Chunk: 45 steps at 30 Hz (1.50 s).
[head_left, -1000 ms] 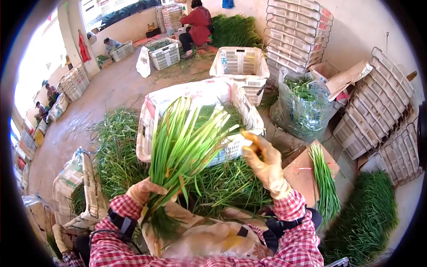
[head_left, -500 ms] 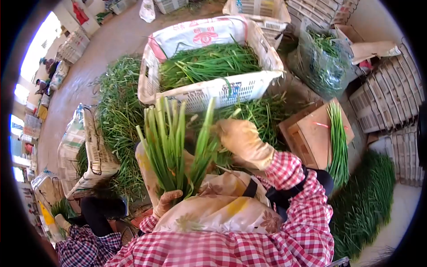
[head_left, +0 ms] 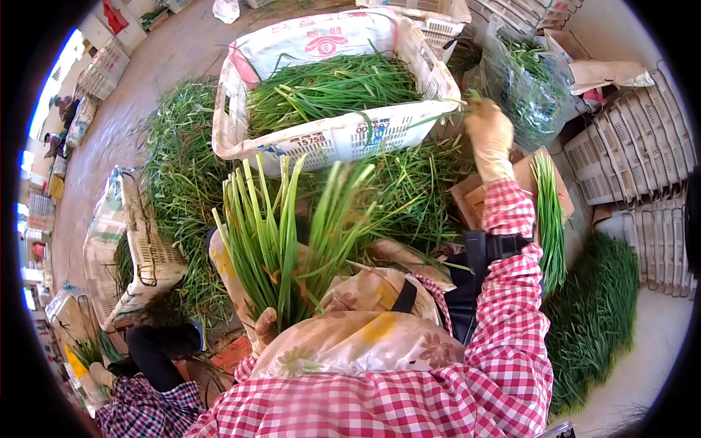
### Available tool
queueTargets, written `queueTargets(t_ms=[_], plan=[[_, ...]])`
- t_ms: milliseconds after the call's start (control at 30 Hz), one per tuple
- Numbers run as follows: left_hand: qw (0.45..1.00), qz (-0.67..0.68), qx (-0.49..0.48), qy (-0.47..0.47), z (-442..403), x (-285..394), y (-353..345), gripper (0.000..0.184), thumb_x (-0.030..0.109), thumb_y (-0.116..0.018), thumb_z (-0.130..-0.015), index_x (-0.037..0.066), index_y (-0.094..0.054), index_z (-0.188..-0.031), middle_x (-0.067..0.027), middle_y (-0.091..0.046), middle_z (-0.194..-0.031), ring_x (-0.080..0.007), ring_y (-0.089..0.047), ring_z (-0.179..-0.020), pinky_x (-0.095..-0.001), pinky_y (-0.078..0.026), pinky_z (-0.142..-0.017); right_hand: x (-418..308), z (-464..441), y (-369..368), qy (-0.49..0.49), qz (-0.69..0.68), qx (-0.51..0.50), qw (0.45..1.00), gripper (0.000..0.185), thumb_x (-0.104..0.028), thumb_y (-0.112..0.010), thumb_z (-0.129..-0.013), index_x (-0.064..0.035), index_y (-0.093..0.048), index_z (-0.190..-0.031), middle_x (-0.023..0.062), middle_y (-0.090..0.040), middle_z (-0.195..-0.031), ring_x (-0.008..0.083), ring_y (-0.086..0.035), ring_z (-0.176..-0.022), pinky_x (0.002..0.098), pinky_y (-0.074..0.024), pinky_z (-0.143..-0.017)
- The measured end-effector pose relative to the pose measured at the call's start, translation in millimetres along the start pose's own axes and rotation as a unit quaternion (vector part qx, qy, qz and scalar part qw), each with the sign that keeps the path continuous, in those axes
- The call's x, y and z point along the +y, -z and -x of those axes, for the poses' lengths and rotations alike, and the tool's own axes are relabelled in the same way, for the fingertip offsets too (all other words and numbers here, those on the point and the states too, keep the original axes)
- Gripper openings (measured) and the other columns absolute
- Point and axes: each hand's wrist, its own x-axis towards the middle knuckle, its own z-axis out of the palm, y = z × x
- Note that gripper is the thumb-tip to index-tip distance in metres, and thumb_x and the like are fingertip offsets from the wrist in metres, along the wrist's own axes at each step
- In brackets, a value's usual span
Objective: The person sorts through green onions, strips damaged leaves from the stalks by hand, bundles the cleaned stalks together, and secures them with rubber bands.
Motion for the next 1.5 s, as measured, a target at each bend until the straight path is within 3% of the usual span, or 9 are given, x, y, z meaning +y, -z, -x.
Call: queueTargets(t_ms=[167, 233, 433, 600, 700, 833, 967, 1067, 1500], plan=[[1.0, 0.004, 0.003, -0.003, -3, 2, -1, 0.062, 0.002, -0.065, -0.062, 0.0, -0.048, -0.122, -0.0129, -0.059, -0.109, -0.0255, -0.058, -0.095, -0.0346, -0.046, -0.084, -12, 54, -8, -0.111, 0.031, -0.377, 0.919, 0.064, -0.021, -0.054, -0.088, 0.0016, -0.023, -0.139, 0.0218, -0.062, -0.107, 0.0318, -0.066, -0.077, 0.04, -0.0529, -0.06], [1.0, 0.008, 0.004, 0.001, -6, 1, -2, 0.062, 0.002, -0.065, -0.063, 0.0, -0.048, -0.122, -0.013, -0.058, -0.109, -0.0255, -0.058, -0.095, -0.0347, -0.046, -0.084, -58, 73, 27, -0.198, -0.442, -0.507, 0.713, 0.079, -0.027, -0.062, -0.085, -0.0013, -0.014, -0.143, 0.0219, -0.057, -0.118, 0.0251, -0.066, -0.086, 0.0332, -0.0529, -0.06], [1.0, 0.008, 0.0, 0.012, -15, 1, -1, 0.063, 0.003, -0.065, -0.063, 0.0, -0.047, -0.123, -0.0132, -0.057, -0.111, -0.0257, -0.057, -0.097, -0.0351, -0.046, -0.086, -137, 134, 30, -0.153, -0.599, -0.564, 0.548, 0.074, -0.024, -0.068, -0.083, -0.0098, -0.027, -0.142, 0.0094, -0.061, -0.113, 0.0143, -0.063, -0.075, 0.0213, -0.0472, -0.056], [1.0, 0.01, -0.004, 0.01, -18, -1, 1, 0.064, 0.003, -0.065, -0.063, 0.0, -0.046, -0.124, -0.0134, -0.057, -0.112, -0.0259, -0.057, -0.098, -0.0353, -0.045, -0.086, -129, 146, 37, 0.196, -0.399, -0.53, 0.722, 0.027, -0.026, -0.059, -0.088, -0.0044, -0.062, -0.105, 0.0083, -0.067, -0.084, 0.01, -0.06, -0.067, 0.0229, -0.0483, -0.06], [1.0, 0.019, -0.006, 0.013, -21, -3, 3, 0.064, 0.003, -0.065, -0.063, 0.0, -0.045, -0.125, -0.0136, -0.056, -0.113, -0.026, -0.057, -0.099, -0.0355, -0.045, -0.087, -118, 105, 66, 0.146, -0.33, -0.732, 0.577, 0.029, -0.029, -0.059, -0.087, -0.0038, -0.065, -0.101, 0.0088, -0.068, -0.083, 0.0129, -0.063, -0.065, 0.0252, -0.0503, -0.056], [1.0, 0.024, -0.005, 0.014, -18, -4, 3, 0.065, 0.004, -0.065, -0.064, 0.0, -0.045, -0.125, -0.0137, -0.055, -0.114, -0.0261, -0.056, -0.099, -0.0357, -0.045, -0.088, -57, 79, 86, -0.016, -0.65, -0.542, 0.532, 0.036, -0.029, -0.058, -0.089, 0.0036, -0.062, -0.104, 0.0086, -0.067, -0.084, 0.0116, -0.062, -0.064, 0.0224, -0.0519, -0.056], [1.0, 0.023, -0.006, 0.017, -20, -5, 4, 0.066, 0.004, -0.065, -0.064, 0.001, -0.044, -0.126, -0.0139, -0.055, -0.115, -0.0263, -0.056, -0.1, -0.0359, -0.044, -0.088, -43, 63, 85, -0.137, -0.933, -0.173, 0.285, 0.023, -0.019, -0.06, -0.088, 0.0008, -0.059, -0.101, 0.0012, -0.059, -0.077, 0.0048, -0.05, -0.057, 0.015, -0.0424, -0.049], [1.0, 0.019, -0.009, 0.022, -20, -3, 5, 0.066, 0.004, -0.065, -0.064, 0.001, -0.043, -0.127, -0.014, -0.054, -0.115, -0.0264, -0.056, -0.101, -0.036, -0.044, -0.089, -52, 91, 40, -0.286, -0.684, -0.319, 0.59, 0.026, -0.021, -0.056, -0.09, 0.0007, -0.06, -0.106, 0.0087, -0.064, -0.089, 0.0138, -0.06, -0.064, 0.0242, -0.0498, -0.055], [0.999, 0.03, -0.009, 0.026, -14, -8, 13, 0.068, 0.006, -0.065, -0.065, 0.001, -0.041, -0.129, -0.0146, -0.052, -0.119, -0.0268, -0.054, -0.104, -0.0367, -0.043, -0.091, -124, 119, 36, -0.231, -0.532, -0.496, 0.646, 0.016, -0.017, -0.059, -0.09, -0.001, -0.061, -0.094, 0.0038, -0.063, -0.078, 0.0111, -0.062, -0.059, 0.021, -0.046, -0.047]])
